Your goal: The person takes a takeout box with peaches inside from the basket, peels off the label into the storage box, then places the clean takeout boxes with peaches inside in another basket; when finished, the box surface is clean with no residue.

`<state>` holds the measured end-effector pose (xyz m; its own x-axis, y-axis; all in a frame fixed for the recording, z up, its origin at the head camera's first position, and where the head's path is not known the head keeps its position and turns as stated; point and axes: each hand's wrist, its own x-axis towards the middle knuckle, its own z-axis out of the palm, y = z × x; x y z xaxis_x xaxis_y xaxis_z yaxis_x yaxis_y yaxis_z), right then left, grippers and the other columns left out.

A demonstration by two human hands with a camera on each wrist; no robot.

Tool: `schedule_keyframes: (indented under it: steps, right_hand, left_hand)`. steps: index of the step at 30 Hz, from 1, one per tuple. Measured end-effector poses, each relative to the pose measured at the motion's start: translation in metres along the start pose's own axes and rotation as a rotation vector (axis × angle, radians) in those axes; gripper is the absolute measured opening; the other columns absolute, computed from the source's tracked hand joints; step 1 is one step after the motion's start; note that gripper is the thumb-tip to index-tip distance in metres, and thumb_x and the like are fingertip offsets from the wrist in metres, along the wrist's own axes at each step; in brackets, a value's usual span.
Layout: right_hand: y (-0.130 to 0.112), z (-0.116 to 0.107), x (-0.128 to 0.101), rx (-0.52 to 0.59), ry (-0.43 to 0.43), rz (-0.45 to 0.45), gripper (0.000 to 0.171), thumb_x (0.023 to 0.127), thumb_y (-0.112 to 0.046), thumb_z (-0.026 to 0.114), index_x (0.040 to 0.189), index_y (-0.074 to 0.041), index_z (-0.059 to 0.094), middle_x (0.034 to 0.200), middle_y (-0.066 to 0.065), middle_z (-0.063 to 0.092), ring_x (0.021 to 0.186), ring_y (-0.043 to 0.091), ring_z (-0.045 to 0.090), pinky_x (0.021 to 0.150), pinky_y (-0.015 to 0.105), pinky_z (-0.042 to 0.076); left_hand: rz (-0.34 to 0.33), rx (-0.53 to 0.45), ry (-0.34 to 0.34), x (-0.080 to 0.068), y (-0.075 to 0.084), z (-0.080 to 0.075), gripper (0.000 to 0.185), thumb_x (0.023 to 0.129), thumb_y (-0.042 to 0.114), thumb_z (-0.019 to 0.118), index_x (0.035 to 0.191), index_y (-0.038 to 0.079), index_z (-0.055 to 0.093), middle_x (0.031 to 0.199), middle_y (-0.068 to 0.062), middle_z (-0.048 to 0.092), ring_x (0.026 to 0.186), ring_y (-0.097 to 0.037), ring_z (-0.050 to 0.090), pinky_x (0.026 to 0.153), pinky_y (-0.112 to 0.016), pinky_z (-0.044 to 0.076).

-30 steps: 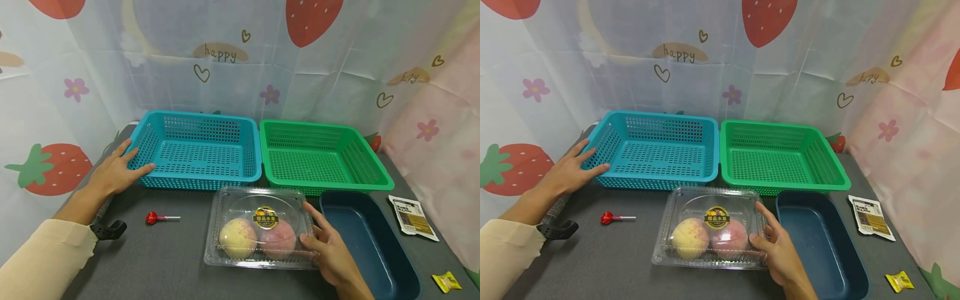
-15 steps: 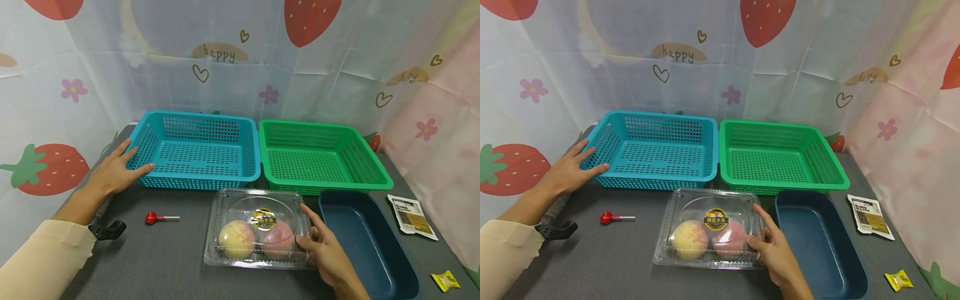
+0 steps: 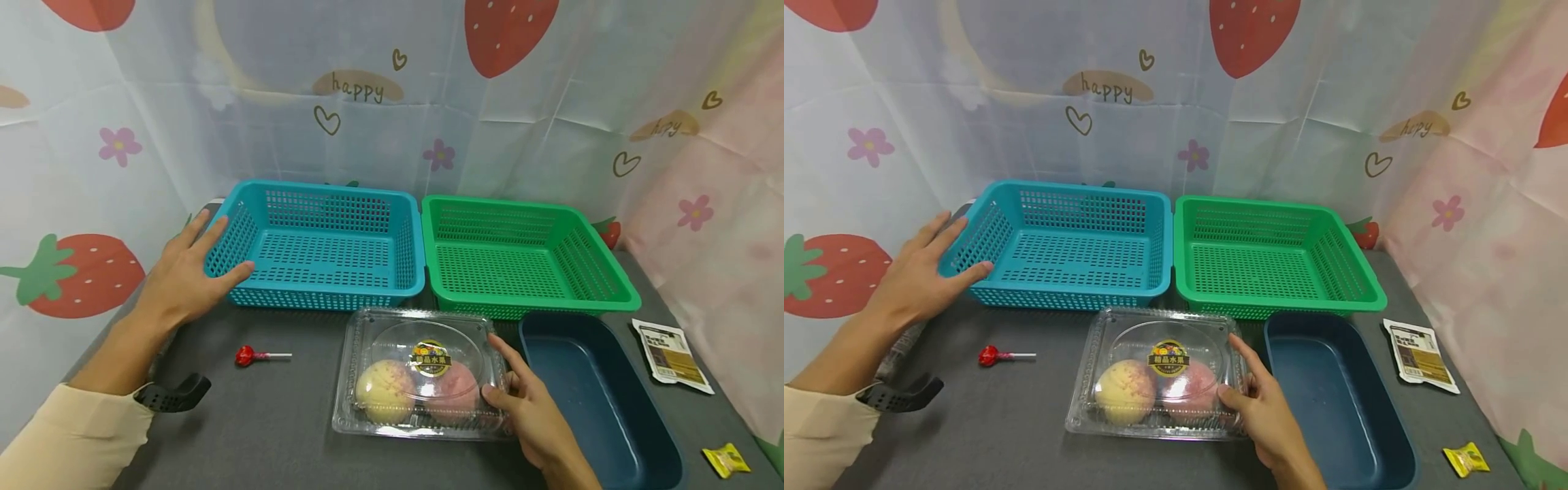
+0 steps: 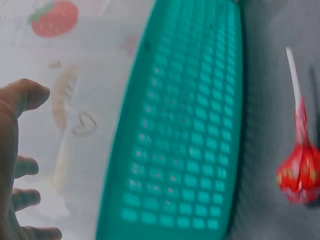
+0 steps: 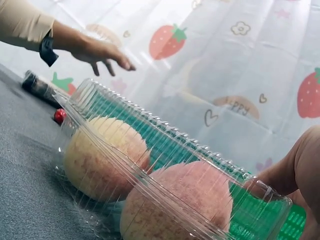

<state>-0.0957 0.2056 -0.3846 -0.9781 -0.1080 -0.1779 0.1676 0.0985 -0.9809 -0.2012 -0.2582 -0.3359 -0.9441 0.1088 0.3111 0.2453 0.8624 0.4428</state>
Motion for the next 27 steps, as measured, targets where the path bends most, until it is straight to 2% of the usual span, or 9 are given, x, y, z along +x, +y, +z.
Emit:
schedule_keyframes:
  steps: [3, 7, 16, 23, 27]
  right_hand:
    - [0.000, 0.000, 0.000, -0.005, 0.000, 0.000, 0.073, 0.092, 0.007, 0.055, 0.152, -0.027, 0.030, 0.086, 0.015, 0.043, 0.070, 0.022, 0.048, 0.053, 0.029, 0.042]
    - [-0.001, 0.000, 0.000, -0.017, 0.005, 0.002, 0.073, 0.092, 0.007, 0.056, 0.152, -0.027, 0.030, 0.083, 0.014, 0.041, 0.068, 0.021, 0.045, 0.052, 0.028, 0.039]
    - [-0.001, 0.001, -0.001, 0.012, -0.008, -0.007, 0.073, 0.092, 0.008, 0.054, 0.152, -0.025, 0.030, 0.086, 0.015, 0.044, 0.075, 0.023, 0.050, 0.061, 0.033, 0.047]
    - [-0.002, 0.001, -0.001, -0.017, 0.006, 0.005, 0.073, 0.092, 0.007, 0.055, 0.152, -0.027, 0.030, 0.081, 0.012, 0.039, 0.066, 0.020, 0.042, 0.053, 0.028, 0.037]
    - [-0.003, 0.001, -0.001, -0.014, 0.001, 0.007, 0.073, 0.092, 0.007, 0.055, 0.152, -0.026, 0.029, 0.083, 0.013, 0.041, 0.071, 0.022, 0.046, 0.057, 0.030, 0.042]
  left_hand:
    - [0.048, -0.032, 0.050, -0.006, 0.014, -0.004, 0.083, 0.090, 0.050, 0.058, 0.155, 0.015, 0.022, 0.159, -0.013, 0.011, 0.138, -0.049, 0.016, 0.092, -0.077, 0.024]
    - [0.084, -0.101, 0.072, -0.014, 0.033, -0.008, 0.082, 0.089, 0.046, 0.063, 0.155, 0.018, 0.024, 0.159, -0.012, 0.014, 0.139, -0.046, 0.017, 0.091, -0.078, 0.023]
    - [0.159, -0.218, 0.144, -0.032, 0.064, -0.006, 0.079, 0.086, 0.038, 0.069, 0.152, 0.015, 0.033, 0.158, -0.009, 0.020, 0.140, -0.039, 0.020, 0.094, -0.076, 0.022]
    - [0.224, -0.280, 0.141, -0.047, 0.081, -0.004, 0.080, 0.084, 0.035, 0.073, 0.152, 0.022, 0.034, 0.158, -0.004, 0.019, 0.139, -0.037, 0.023, 0.090, -0.074, 0.029]
    - [0.255, -0.296, 0.132, -0.054, 0.088, 0.001, 0.080, 0.084, 0.033, 0.074, 0.152, 0.024, 0.034, 0.159, -0.003, 0.017, 0.137, -0.038, 0.028, 0.089, -0.072, 0.032]
